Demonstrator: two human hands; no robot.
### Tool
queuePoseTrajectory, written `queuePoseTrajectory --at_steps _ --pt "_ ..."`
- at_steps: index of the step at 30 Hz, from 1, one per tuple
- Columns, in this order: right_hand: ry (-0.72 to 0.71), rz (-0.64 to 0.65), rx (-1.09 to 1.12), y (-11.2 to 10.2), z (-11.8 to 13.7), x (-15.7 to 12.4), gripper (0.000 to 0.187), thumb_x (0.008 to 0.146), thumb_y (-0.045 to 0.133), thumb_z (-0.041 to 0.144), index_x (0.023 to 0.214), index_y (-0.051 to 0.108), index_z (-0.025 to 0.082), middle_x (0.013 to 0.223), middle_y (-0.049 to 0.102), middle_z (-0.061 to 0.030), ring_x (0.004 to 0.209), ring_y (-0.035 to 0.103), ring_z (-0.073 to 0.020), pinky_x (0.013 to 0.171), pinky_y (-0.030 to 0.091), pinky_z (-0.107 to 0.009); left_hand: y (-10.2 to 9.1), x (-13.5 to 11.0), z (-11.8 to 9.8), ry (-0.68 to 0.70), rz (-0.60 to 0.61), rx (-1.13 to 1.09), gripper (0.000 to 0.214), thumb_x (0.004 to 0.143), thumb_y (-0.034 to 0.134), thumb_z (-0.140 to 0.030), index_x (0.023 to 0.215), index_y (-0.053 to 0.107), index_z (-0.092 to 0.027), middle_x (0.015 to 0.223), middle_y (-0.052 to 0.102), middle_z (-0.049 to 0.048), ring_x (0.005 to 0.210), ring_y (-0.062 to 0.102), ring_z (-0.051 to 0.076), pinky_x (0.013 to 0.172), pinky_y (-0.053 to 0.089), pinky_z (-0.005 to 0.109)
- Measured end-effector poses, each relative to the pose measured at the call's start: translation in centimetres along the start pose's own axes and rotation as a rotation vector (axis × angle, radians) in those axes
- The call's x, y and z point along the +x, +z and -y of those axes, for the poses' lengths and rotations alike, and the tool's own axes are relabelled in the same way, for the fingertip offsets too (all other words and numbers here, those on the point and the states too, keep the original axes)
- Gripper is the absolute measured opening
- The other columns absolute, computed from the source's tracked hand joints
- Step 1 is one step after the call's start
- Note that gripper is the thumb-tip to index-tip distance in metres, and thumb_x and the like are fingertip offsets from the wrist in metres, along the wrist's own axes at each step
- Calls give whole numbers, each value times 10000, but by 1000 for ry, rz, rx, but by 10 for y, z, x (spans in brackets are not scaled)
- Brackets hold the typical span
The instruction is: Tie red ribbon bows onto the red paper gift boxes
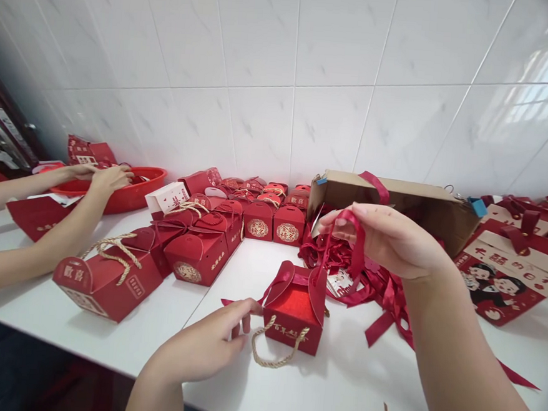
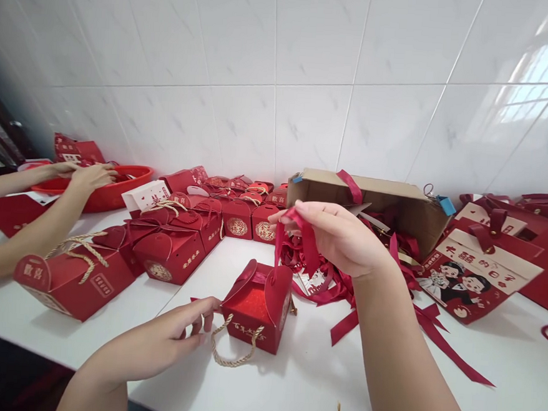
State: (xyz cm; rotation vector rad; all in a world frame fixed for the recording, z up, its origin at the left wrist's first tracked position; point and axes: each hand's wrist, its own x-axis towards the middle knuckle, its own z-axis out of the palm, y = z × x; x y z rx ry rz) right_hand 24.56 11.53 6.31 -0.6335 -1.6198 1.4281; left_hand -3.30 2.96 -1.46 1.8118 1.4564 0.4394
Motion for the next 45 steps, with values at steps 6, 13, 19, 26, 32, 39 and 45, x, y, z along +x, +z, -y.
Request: queuePoseTrajectory --at_steps 6,13,19,26,32,39,45 --pt "-134 -228 -11 3 3 -2 261 893 538 458 961 720 285 1155 677 -8 1164 582 -232 1016 450 -390 7 9 6 -58 88 -98 580 800 458 -226 1380 442 -218 824 636 1 777 582 174 760 443 264" --pt "-317 -472 -260 8 4 0 306 854 607 340 1137 659 238 1072 706 -38 992 670 -203 903 536 -362 7 35 0 -22 -457 -638 617 717 627 -181 1318 488 -211 1158 614 88 1067 569 196 830 469 275" --pt "-371 -626 -297 5 3 2 338 772 705 298 1100 694 215 897 739 -40 785 711 -191 734 600 -326 -3 61 -27 111 -657 -1268 120 801 623 -127 917 653 -122 961 690 98 742 632 103 548 490 161" --pt "-453 -731 -315 1 4 4 244 761 714 257 999 735 208 825 743 -44 706 710 -200 634 607 -332 -7 59 -32 145 -768 -1317 174 749 561 37 785 663 -100 814 665 34 688 647 65 670 567 170" --pt "-628 -792 -292 3 6 2 131 749 725 210 878 747 205 827 744 -32 782 710 -194 743 606 -344 -19 51 -49 267 -848 -1177 192 660 775 -170 759 611 -160 697 631 -35 557 601 76 432 472 152" --pt "-620 -685 -328 9 8 -5 319 778 695 175 1086 708 258 735 721 2 662 685 -156 622 590 -303 -40 47 -88 440 -908 -907 274 593 840 -272 699 614 -158 624 594 -46 493 494 51 362 352 130" --pt "-631 -486 -169 13 9 -4 257 821 662 186 1044 722 299 957 740 13 889 693 -161 796 592 -318 -49 46 -106 522 -893 -705 191 669 789 -310 687 667 -164 566 570 -45 416 391 35 358 309 161"
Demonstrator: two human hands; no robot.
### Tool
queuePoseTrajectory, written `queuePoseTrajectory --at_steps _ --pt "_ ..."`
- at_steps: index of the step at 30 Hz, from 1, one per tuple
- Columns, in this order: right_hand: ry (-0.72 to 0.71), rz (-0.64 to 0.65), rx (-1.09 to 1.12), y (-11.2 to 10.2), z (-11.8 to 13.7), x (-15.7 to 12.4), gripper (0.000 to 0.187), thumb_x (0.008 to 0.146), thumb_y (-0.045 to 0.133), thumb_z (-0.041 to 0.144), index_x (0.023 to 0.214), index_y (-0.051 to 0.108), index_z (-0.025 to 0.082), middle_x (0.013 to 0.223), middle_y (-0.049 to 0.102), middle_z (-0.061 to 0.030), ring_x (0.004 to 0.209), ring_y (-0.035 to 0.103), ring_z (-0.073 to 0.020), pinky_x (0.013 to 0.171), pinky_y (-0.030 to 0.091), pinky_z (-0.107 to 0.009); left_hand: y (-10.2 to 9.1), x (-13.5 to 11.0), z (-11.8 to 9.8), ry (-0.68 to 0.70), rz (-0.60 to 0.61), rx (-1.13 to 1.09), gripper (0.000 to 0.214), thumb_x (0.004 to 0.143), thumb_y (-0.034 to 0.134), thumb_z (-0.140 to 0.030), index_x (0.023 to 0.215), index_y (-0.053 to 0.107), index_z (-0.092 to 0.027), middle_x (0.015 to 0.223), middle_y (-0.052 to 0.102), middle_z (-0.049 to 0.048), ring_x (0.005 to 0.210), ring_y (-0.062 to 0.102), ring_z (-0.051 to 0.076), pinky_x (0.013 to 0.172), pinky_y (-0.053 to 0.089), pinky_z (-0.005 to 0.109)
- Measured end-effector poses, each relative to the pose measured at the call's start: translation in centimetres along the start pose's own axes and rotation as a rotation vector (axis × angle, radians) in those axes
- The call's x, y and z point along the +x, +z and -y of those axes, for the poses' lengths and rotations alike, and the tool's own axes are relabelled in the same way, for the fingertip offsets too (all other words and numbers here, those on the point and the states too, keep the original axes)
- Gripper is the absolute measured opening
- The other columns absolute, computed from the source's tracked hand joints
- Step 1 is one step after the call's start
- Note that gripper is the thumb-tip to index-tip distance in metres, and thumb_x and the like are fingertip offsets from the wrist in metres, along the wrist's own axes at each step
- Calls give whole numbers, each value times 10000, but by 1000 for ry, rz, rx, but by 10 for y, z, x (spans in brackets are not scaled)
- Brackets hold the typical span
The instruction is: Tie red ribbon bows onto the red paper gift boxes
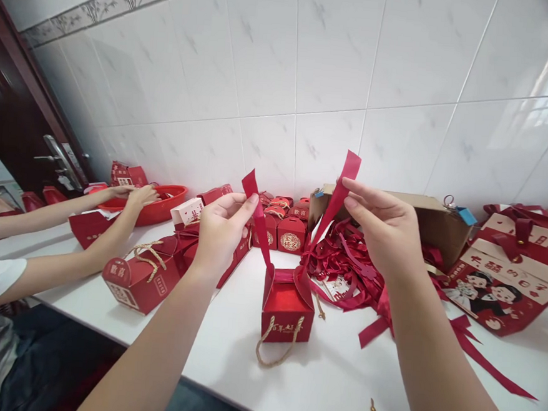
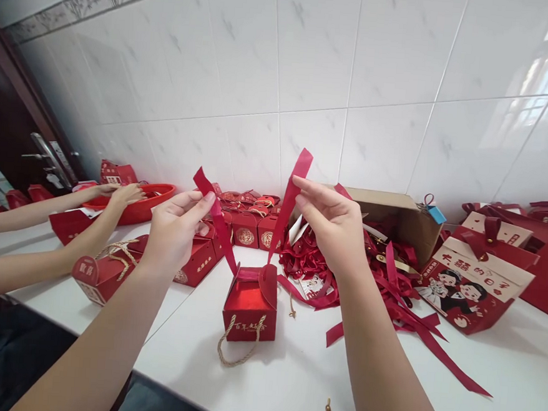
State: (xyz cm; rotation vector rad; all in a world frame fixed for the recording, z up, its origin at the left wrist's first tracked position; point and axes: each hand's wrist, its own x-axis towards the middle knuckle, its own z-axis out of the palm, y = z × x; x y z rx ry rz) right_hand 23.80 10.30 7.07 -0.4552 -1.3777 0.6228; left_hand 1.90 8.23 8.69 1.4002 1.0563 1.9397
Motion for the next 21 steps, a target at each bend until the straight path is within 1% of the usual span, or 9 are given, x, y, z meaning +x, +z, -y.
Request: queuePoseTrajectory --at_steps 3,7,10,12,15,17,18,19,21 --pt "-18 8 -2 2 -1 -1 242 813 674 184 1014 731 306 952 741 21 866 695 -153 785 595 -313 5 0 -7 39 51 73 185 703 758 -342 705 695 -168 592 594 -28 416 380 38 363 295 178" --pt "-69 -61 -8 3 -1 -1 221 797 686 159 960 746 295 946 746 23 896 698 -158 830 591 -322 12 -2 -16 116 73 136 165 731 727 -329 690 686 -175 611 618 -17 441 434 55 396 332 192" --pt "-92 -122 4 1 -2 0 209 788 697 156 936 749 293 889 753 26 847 706 -153 820 594 -323 13 -4 -19 193 68 262 144 744 700 -294 671 667 -175 573 598 -22 466 489 76 448 386 203" --pt "-106 -147 13 -1 -2 1 203 779 704 152 920 750 290 867 753 28 819 708 -150 795 600 -316 13 -5 -19 269 44 387 161 751 677 -274 633 632 -173 516 548 -34 463 494 83 460 388 210" --pt "-118 -163 9 -3 -1 1 200 780 699 150 918 746 286 876 752 26 827 708 -157 788 604 -318 11 -7 -20 445 12 553 229 763 634 -233 561 542 -177 490 482 -46 451 453 78 450 344 218" --pt "-123 -157 -1 -4 2 1 206 790 687 147 925 741 293 884 750 27 829 707 -158 801 602 -327 11 -9 -22 525 15 583 283 769 612 -209 521 479 -181 477 425 -52 449 418 76 458 328 225" --pt "-122 -147 -4 -4 3 0 209 794 682 146 928 739 297 886 748 28 822 707 -158 803 602 -332 11 -10 -23 523 30 556 305 774 603 -203 508 455 -184 476 416 -51 454 419 79 467 332 229" --pt "-117 -135 -3 -4 5 0 210 797 680 148 929 737 300 884 747 29 812 707 -157 800 603 -334 12 -11 -24 493 54 498 319 780 596 -199 502 438 -187 480 432 -47 464 438 85 483 349 233" --pt "-101 -115 3 -5 9 -1 198 797 682 160 928 735 299 874 745 26 792 706 -159 779 607 -340 16 -12 -27 374 130 324 320 790 584 -198 512 426 -194 532 538 -22 525 524 108 551 411 247"
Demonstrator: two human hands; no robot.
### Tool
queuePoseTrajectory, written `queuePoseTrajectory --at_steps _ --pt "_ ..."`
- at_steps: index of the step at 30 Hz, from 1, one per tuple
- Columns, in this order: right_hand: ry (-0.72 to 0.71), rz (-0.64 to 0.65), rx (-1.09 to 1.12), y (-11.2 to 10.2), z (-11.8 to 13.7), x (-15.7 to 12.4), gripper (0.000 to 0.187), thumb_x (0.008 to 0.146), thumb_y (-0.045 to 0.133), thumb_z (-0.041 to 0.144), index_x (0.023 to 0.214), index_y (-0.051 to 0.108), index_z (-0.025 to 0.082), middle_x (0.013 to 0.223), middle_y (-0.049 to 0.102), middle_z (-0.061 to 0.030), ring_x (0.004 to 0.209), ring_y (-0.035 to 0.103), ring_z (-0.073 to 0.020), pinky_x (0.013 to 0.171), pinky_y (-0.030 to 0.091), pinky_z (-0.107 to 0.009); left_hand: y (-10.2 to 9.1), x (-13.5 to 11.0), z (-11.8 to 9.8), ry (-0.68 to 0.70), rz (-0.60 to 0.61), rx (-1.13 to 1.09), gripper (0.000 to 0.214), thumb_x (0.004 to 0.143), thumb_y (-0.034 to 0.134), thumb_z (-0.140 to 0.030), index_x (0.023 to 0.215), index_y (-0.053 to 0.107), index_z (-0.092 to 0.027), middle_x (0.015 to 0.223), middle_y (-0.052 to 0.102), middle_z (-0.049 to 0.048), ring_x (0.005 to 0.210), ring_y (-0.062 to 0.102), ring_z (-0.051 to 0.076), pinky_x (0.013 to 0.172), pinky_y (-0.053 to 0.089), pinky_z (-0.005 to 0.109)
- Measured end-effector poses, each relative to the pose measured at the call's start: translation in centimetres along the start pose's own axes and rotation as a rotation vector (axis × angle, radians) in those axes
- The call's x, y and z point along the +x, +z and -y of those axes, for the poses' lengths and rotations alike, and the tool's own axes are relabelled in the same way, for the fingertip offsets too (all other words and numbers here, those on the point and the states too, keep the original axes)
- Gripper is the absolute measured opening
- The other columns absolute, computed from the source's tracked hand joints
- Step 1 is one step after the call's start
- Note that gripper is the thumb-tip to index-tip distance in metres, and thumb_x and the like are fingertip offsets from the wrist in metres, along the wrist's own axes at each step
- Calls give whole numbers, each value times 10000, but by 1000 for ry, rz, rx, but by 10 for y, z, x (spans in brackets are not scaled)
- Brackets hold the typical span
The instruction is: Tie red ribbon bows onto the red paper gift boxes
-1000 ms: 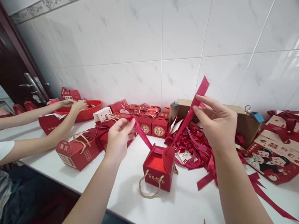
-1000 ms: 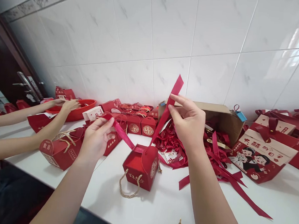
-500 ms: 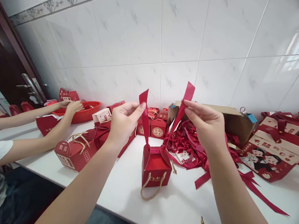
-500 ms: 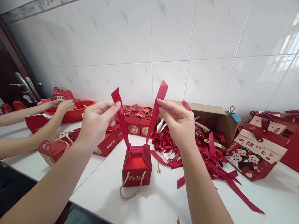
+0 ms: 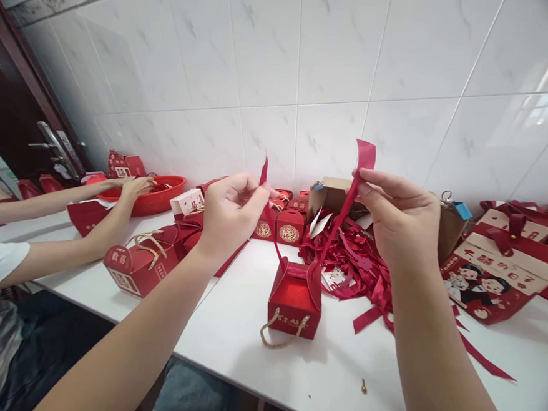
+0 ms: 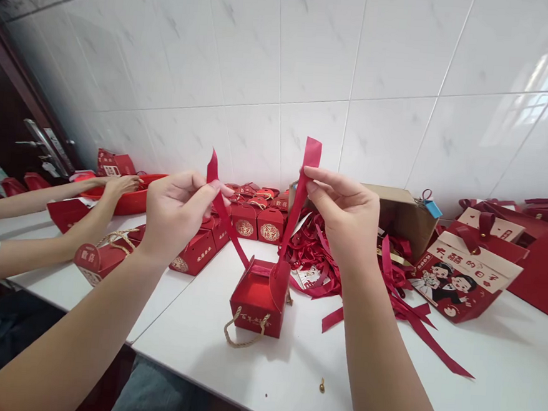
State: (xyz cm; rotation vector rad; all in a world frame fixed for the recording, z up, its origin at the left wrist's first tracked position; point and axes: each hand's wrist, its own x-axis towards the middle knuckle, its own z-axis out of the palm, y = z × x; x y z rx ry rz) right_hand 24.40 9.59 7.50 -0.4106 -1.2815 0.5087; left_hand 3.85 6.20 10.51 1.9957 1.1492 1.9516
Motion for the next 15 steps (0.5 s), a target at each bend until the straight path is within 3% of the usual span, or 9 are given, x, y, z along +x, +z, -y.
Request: queuePoseTrajectory --at_steps 3,6,11,15 --pt "28 20 -24 -1 3 0 195 799 679 184 957 727 288 852 740 16 779 704 -173 752 610 -362 4 0 -1 -142 87 -273 305 797 571 -198 525 435 -200 642 656 14 673 615 145 709 465 281" --pt "24 45 -79 -2 5 -1 233 806 668 189 1010 717 291 826 736 11 763 701 -181 737 606 -378 7 -2 1 -191 126 -370 288 797 587 -204 524 494 -197 615 625 2 689 595 133 765 455 271" --pt "-1 61 -79 -2 8 -2 253 791 684 168 996 727 309 832 738 13 759 698 -168 735 601 -351 4 -13 1 -118 97 -238 183 774 683 -271 612 659 -187 612 617 -8 612 562 110 654 467 238" --pt "-23 69 -10 1 9 -3 218 790 686 157 942 741 303 925 740 16 877 697 -168 804 595 -336 -1 -18 -1 12 58 -106 104 798 667 -228 835 758 -196 848 742 37 813 663 156 783 512 258"
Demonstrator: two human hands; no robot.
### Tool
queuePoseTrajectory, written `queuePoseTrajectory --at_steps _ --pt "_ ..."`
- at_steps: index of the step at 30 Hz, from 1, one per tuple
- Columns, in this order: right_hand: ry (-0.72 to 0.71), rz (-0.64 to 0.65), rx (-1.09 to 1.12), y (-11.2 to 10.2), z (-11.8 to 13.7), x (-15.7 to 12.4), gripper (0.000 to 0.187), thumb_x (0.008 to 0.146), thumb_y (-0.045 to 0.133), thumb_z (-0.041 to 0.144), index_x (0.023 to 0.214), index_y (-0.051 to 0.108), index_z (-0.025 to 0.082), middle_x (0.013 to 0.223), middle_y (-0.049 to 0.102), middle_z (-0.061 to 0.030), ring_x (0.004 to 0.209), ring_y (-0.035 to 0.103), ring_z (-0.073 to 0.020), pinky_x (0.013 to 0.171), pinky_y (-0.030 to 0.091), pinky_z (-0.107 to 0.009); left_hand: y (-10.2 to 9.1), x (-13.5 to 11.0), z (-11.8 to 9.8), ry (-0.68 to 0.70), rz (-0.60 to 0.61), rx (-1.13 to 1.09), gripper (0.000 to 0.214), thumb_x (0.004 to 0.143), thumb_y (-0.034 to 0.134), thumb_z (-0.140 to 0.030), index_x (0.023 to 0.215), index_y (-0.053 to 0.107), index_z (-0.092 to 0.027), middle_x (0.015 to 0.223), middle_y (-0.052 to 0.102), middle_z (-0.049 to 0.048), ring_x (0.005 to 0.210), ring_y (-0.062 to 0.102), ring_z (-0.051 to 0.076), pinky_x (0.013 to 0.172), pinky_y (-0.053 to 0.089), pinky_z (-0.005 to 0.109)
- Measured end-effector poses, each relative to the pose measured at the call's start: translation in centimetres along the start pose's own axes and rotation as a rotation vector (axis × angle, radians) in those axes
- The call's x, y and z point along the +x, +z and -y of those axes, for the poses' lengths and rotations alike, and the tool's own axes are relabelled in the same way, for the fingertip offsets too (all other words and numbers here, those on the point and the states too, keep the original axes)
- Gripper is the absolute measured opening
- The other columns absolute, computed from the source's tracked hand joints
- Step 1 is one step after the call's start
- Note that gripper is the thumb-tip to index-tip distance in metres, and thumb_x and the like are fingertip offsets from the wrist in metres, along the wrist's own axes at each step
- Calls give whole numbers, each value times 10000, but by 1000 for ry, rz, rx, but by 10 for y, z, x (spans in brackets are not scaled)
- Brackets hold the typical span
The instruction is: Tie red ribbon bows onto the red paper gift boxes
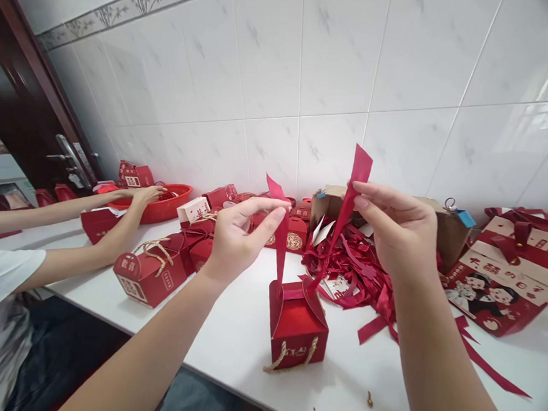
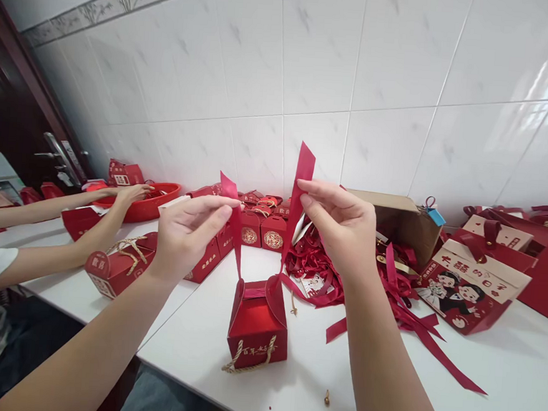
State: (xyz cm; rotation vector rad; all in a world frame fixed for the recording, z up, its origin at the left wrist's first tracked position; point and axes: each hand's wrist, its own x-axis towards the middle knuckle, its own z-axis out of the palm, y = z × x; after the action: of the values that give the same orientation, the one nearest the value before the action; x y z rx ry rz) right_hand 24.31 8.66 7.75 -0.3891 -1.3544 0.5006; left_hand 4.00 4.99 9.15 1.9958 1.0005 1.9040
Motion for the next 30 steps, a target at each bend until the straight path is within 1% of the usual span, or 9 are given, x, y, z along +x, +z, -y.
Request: queuePoseTrajectory --at_steps 4,11,13,16,18,21,23,27,30 --pt "24 25 -36 3 0 -2 201 795 677 164 949 743 276 919 735 0 872 696 -175 796 599 -341 -1 -2 1 59 -16 24 154 803 658 -156 900 760 -217 916 756 24 863 685 152 835 535 264" --pt "23 135 -76 3 -3 -3 276 782 653 122 989 735 285 1084 677 -11 789 658 -127 808 574 -334 -1 5 1 -22 -60 -223 225 760 688 -110 941 755 -225 960 751 36 940 681 156 894 526 258" --pt "28 139 -66 4 -4 -3 286 782 652 124 1002 731 289 1101 669 -12 800 653 -128 827 568 -344 -1 7 1 -86 -57 -345 239 746 682 -96 934 754 -225 949 744 41 925 678 153 857 526 244" --pt "40 124 -60 5 -4 -3 276 778 658 131 993 734 287 1090 673 -14 817 652 -138 838 564 -356 0 10 -3 -267 26 -545 207 761 652 -126 932 748 -194 918 723 58 840 671 147 780 537 249" --pt "46 112 -50 5 -4 -3 274 776 660 130 988 735 287 1066 677 -13 790 650 -134 810 568 -345 0 10 -8 -332 53 -611 199 750 675 -142 933 744 -180 910 710 56 785 655 129 747 536 241" --pt "47 98 -19 5 -2 -3 291 777 659 126 1002 729 297 1004 679 -1 735 640 -116 727 568 -304 2 9 -16 -334 13 -563 270 677 741 -92 931 742 -182 940 706 46 824 641 117 748 519 205" --pt "51 98 -17 5 0 -4 297 778 658 128 1012 725 298 983 677 1 720 635 -112 704 564 -293 2 9 -20 -347 -4 -517 283 681 729 -68 941 740 -178 962 709 51 822 634 107 753 508 196" --pt "74 113 -46 5 3 -5 269 781 667 171 1018 727 283 1039 681 -19 793 653 -137 783 574 -332 2 11 -23 -384 -35 -545 240 753 620 -45 936 734 -151 880 702 56 670 586 77 708 490 207" --pt "71 120 -45 4 4 -5 264 783 669 187 1023 727 281 1057 686 -23 823 661 -148 818 575 -347 2 14 -24 -425 -63 -586 233 778 567 -36 917 714 -151 799 675 45 591 526 69 609 453 204"
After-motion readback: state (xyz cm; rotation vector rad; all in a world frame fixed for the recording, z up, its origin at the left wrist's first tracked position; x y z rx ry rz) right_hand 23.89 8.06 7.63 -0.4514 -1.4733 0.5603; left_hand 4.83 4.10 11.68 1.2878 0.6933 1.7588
